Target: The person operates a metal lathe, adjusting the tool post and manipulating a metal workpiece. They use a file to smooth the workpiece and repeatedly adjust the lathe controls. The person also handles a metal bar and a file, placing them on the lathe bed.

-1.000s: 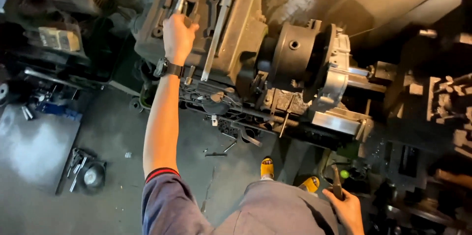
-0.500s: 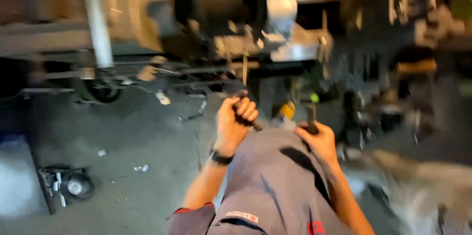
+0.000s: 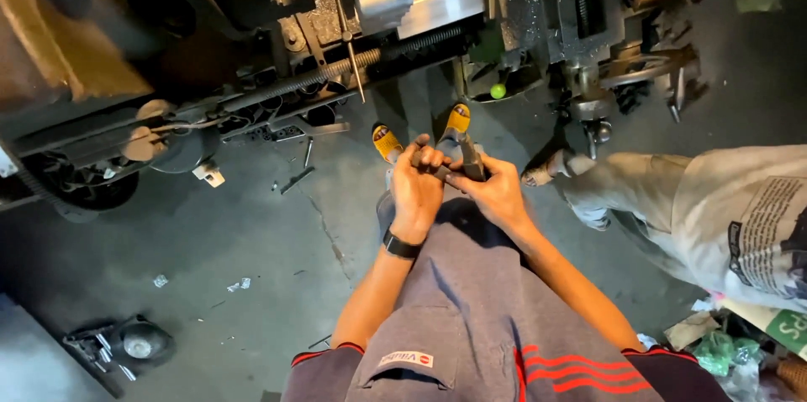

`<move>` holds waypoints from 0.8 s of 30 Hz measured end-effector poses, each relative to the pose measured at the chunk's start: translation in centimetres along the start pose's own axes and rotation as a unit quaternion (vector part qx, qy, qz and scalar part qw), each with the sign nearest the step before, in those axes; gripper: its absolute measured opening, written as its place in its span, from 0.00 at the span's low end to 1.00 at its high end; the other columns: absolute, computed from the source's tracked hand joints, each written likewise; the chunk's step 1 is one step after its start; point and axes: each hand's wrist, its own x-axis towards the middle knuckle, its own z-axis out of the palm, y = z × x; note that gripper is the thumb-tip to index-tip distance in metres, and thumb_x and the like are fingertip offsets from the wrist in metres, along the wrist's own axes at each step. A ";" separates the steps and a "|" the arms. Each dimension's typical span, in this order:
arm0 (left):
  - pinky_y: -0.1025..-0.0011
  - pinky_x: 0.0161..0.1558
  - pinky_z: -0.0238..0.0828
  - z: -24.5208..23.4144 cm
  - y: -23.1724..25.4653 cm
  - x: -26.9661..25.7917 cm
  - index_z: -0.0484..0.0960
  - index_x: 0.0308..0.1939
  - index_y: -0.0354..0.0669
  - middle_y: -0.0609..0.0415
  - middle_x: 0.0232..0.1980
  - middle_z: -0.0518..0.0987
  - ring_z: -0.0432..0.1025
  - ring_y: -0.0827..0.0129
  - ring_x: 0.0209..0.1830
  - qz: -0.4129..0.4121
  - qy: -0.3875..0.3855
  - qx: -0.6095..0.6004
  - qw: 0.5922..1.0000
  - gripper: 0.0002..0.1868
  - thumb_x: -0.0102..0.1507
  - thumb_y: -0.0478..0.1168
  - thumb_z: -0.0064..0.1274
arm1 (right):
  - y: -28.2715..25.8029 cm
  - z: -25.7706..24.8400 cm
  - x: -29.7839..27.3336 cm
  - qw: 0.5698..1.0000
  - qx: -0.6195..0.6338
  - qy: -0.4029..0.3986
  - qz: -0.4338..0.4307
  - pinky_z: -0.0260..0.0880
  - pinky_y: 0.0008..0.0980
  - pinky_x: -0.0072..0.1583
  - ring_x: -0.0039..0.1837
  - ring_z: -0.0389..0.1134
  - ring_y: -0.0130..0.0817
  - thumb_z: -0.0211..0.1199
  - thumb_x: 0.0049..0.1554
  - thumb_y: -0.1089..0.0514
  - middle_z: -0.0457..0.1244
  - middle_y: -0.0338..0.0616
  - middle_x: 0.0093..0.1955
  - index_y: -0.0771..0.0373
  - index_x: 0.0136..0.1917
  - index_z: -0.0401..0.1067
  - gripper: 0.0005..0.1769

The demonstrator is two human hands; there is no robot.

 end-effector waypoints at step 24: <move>0.73 0.39 0.73 3.7 1.7 -2.2 0.76 0.44 0.28 0.37 0.39 0.79 0.74 0.67 0.36 0.158 -0.164 0.311 0.923 0.12 0.58 0.32 0.52 | 1.0 -3.1 1.2 0.985 -0.049 -0.054 -0.155 0.65 0.31 0.47 0.44 0.65 0.31 0.70 0.36 0.70 0.66 0.51 0.37 0.69 0.41 0.75 0.16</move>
